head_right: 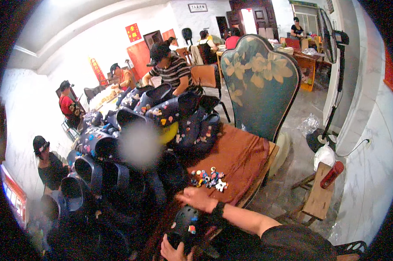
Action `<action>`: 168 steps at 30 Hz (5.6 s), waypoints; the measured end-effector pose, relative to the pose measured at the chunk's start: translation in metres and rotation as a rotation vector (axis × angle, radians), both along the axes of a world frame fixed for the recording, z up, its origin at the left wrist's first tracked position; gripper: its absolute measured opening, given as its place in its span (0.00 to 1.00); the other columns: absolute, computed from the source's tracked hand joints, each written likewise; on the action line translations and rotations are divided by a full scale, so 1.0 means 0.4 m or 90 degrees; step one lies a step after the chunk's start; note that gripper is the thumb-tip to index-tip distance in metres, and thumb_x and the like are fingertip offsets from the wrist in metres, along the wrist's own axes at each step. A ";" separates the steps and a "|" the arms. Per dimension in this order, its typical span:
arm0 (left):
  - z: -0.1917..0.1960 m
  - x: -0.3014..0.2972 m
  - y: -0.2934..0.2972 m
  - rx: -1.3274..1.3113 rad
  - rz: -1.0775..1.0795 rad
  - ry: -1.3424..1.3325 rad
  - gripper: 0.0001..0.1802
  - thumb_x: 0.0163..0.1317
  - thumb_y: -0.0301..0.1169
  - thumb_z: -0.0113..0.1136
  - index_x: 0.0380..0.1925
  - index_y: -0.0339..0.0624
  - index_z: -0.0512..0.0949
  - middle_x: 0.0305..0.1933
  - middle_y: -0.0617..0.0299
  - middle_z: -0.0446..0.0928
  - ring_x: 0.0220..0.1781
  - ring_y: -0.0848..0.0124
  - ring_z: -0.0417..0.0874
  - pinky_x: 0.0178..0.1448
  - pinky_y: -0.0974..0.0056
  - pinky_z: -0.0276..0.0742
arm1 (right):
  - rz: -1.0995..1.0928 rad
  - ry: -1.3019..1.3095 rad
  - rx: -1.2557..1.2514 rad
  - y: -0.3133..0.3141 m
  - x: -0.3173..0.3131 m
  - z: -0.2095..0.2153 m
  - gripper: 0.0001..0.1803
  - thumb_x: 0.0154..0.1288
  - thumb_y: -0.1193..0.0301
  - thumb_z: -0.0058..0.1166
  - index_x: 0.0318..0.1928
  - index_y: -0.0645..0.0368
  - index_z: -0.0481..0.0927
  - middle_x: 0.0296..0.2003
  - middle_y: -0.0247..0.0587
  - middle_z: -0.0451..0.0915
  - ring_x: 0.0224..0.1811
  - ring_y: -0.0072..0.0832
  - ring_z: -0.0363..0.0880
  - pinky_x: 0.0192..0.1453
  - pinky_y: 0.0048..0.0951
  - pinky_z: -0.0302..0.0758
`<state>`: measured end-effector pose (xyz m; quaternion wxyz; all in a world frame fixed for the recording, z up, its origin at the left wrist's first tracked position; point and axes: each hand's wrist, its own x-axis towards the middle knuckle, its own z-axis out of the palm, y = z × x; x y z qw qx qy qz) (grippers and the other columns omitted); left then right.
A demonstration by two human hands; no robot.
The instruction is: Attaching decorative charms to the holes of clogs/shoes.
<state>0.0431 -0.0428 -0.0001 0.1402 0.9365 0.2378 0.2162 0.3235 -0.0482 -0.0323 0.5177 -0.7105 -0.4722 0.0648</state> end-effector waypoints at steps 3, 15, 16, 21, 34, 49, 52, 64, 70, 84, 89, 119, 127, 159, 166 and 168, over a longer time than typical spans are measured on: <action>-0.041 0.015 0.012 0.073 0.044 0.016 0.25 0.41 0.42 0.78 0.42 0.52 0.83 0.74 0.38 0.57 0.70 0.39 0.62 0.62 0.39 0.61 | -0.065 -0.022 -0.002 0.023 0.084 -0.018 0.24 0.72 0.55 0.50 0.26 0.63 0.74 0.25 0.48 0.74 0.30 0.47 0.74 0.35 0.47 0.70; -0.009 0.044 0.002 0.025 0.066 0.022 0.23 0.49 0.39 0.75 0.45 0.46 0.81 0.75 0.39 0.56 0.70 0.40 0.61 0.65 0.42 0.60 | 0.202 0.023 -0.093 -0.123 -0.048 0.015 0.25 0.65 0.67 0.60 0.62 0.54 0.77 0.68 0.45 0.64 0.74 0.44 0.54 0.79 0.44 0.51; -0.010 0.038 0.002 0.022 0.072 0.023 0.23 0.48 0.38 0.76 0.44 0.46 0.81 0.75 0.39 0.55 0.71 0.40 0.60 0.66 0.43 0.60 | 0.208 0.027 -0.097 -0.128 -0.045 0.009 0.25 0.65 0.67 0.60 0.62 0.54 0.77 0.68 0.45 0.64 0.74 0.44 0.54 0.79 0.44 0.51; -0.006 0.040 -0.006 0.022 0.059 0.012 0.23 0.47 0.38 0.76 0.44 0.46 0.81 0.75 0.39 0.56 0.71 0.40 0.60 0.67 0.43 0.60 | 0.259 -0.077 -0.034 -0.146 -0.030 -0.028 0.19 0.65 0.68 0.59 0.57 0.52 0.81 0.64 0.40 0.71 0.73 0.45 0.57 0.78 0.46 0.52; -0.004 0.047 -0.002 0.037 0.067 0.018 0.23 0.49 0.39 0.75 0.46 0.46 0.82 0.74 0.39 0.57 0.69 0.41 0.62 0.63 0.42 0.61 | 0.066 -0.179 0.087 -0.136 -0.125 -0.026 0.07 0.69 0.73 0.54 0.46 0.55 0.79 0.49 0.37 0.79 0.61 0.41 0.69 0.70 0.44 0.59; -0.016 0.046 0.000 0.029 0.064 0.018 0.24 0.47 0.38 0.76 0.45 0.46 0.82 0.74 0.41 0.58 0.68 0.43 0.63 0.62 0.44 0.62 | 0.128 -0.025 0.051 -0.157 -0.049 -0.014 0.09 0.61 0.67 0.65 0.40 0.55 0.86 0.43 0.36 0.80 0.52 0.35 0.73 0.60 0.36 0.67; -0.007 0.044 -0.006 0.035 0.062 0.006 0.24 0.47 0.38 0.76 0.45 0.46 0.82 0.74 0.40 0.58 0.68 0.42 0.64 0.62 0.44 0.62 | 0.096 0.020 0.014 -0.148 -0.055 0.007 0.06 0.62 0.67 0.64 0.35 0.56 0.85 0.38 0.34 0.79 0.49 0.33 0.73 0.58 0.34 0.67; -0.017 0.053 0.002 0.047 0.070 0.002 0.24 0.46 0.37 0.77 0.44 0.45 0.82 0.74 0.41 0.57 0.69 0.42 0.63 0.63 0.43 0.62 | 0.250 0.177 -0.119 -0.112 0.038 0.035 0.07 0.64 0.70 0.63 0.33 0.61 0.86 0.32 0.35 0.80 0.39 0.25 0.76 0.45 0.28 0.72; -0.023 0.049 0.001 0.050 0.072 0.005 0.24 0.47 0.38 0.77 0.45 0.45 0.82 0.73 0.41 0.58 0.69 0.43 0.63 0.63 0.44 0.62 | 0.261 0.242 -0.091 -0.130 0.028 0.047 0.07 0.64 0.70 0.62 0.37 0.61 0.86 0.34 0.34 0.79 0.45 0.28 0.76 0.53 0.30 0.72; -0.004 0.047 -0.006 0.028 0.070 0.013 0.24 0.48 0.39 0.75 0.44 0.45 0.80 0.72 0.40 0.59 0.69 0.41 0.62 0.65 0.43 0.60 | 0.064 -0.190 0.055 -0.140 -0.105 0.028 0.09 0.61 0.68 0.64 0.35 0.58 0.78 0.36 0.40 0.77 0.41 0.39 0.73 0.46 0.38 0.73; -0.011 0.050 -0.002 0.018 0.061 0.012 0.23 0.49 0.39 0.75 0.44 0.45 0.81 0.74 0.42 0.57 0.69 0.42 0.62 0.64 0.42 0.60 | -0.046 -0.416 -0.011 -0.095 -0.105 0.017 0.11 0.64 0.64 0.59 0.27 0.53 0.74 0.27 0.36 0.71 0.35 0.36 0.73 0.37 0.37 0.70; -0.013 0.047 0.000 0.016 0.065 -0.002 0.25 0.46 0.37 0.77 0.45 0.43 0.82 0.74 0.41 0.56 0.70 0.42 0.61 0.65 0.43 0.60 | 0.096 0.289 0.014 -0.236 -0.106 0.001 0.08 0.69 0.73 0.59 0.45 0.63 0.79 0.41 0.38 0.82 0.33 0.27 0.79 0.39 0.29 0.77; -0.013 0.047 0.001 0.021 0.061 0.004 0.25 0.47 0.37 0.77 0.46 0.42 0.82 0.75 0.41 0.56 0.71 0.42 0.61 0.65 0.42 0.60 | 0.125 0.926 0.147 -0.255 -0.108 0.035 0.18 0.79 0.63 0.45 0.57 0.65 0.74 0.48 0.42 0.81 0.31 0.18 0.77 0.34 0.19 0.75; -0.054 0.040 0.025 0.079 0.004 -0.027 0.26 0.45 0.39 0.78 0.42 0.39 0.80 0.73 0.34 0.59 0.71 0.36 0.62 0.71 0.39 0.58 | -0.346 0.537 -0.035 -0.662 0.017 -0.119 0.13 0.72 0.64 0.53 0.38 0.62 0.82 0.30 0.32 0.83 0.30 0.17 0.77 0.34 0.23 0.76; -0.123 0.020 0.102 0.177 -0.128 -0.102 0.33 0.51 0.37 0.77 0.56 0.46 0.73 0.73 0.31 0.58 0.68 0.33 0.66 0.68 0.41 0.64 | -0.412 0.011 -0.020 -0.728 0.079 -0.398 0.12 0.65 0.73 0.54 0.48 0.59 0.82 0.38 0.56 0.82 0.45 0.55 0.80 0.49 0.48 0.76; -0.136 0.012 0.118 0.218 -0.125 -0.113 0.30 0.54 0.37 0.77 0.56 0.46 0.75 0.74 0.32 0.57 0.69 0.33 0.66 0.68 0.42 0.65 | -0.435 0.013 -0.076 -0.692 0.099 -0.407 0.10 0.62 0.78 0.53 0.44 0.62 0.81 0.34 0.59 0.80 0.41 0.58 0.79 0.45 0.52 0.75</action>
